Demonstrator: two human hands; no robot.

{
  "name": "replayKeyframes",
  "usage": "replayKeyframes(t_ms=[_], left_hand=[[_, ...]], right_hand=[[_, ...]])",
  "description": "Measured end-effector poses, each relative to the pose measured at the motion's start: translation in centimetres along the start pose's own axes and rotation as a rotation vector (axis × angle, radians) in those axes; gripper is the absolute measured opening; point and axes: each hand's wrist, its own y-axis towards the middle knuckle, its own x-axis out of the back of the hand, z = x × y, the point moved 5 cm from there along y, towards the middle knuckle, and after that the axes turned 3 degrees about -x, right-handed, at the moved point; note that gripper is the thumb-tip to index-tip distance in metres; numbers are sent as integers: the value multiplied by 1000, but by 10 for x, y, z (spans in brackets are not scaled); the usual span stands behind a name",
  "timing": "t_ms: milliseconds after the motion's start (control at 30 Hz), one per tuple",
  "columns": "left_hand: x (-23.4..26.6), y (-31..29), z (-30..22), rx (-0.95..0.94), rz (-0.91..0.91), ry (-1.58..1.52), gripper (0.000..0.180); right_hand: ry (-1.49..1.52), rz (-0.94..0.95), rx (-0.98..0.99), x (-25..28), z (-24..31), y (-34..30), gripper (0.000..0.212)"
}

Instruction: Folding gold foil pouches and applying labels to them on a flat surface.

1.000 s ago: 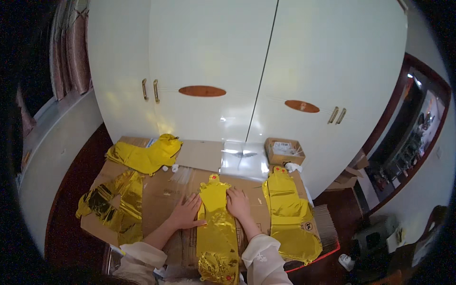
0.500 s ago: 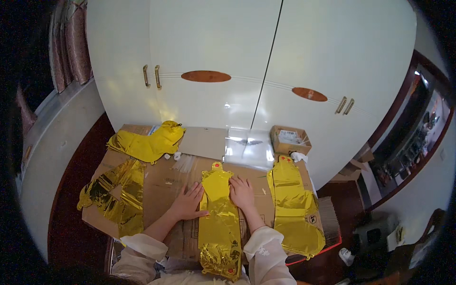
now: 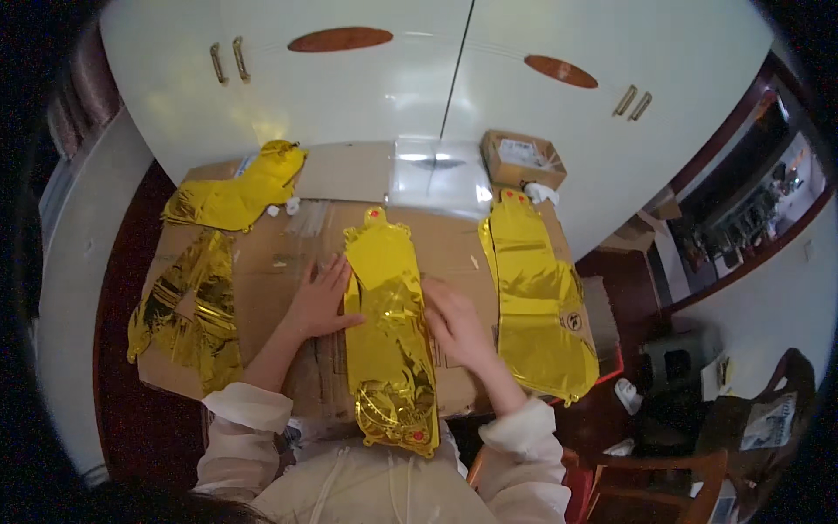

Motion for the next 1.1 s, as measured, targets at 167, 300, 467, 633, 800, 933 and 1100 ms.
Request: replayKeyframes(t_ms=[167,300,467,633,800,933,1100], left_hand=[[1,3,-2,10,14,-30,108],[1,5,0,7,4,-30,108],[-2,3,2,16,15,-29,109],[5,0,-1,-17,-14,-40,107],[5,0,-2,-14,-32,-19,106],[4,-1,-1,-9,-28,-37,106],[4,1,-2,-9,-34,-43,106]], right_hand=[[-133,66,2,19,34,-108,35],[183,-99,-617,-5,2,-193,15],[601,121,-934,-44,-18,-234,25],[782,239,-976,-57,-5,-225,24],[804,168,-928,-55,7,-212,19],[800,195,-955,-57,-1,-219,17],[779,151,-889,-56,-17,-224,18]])
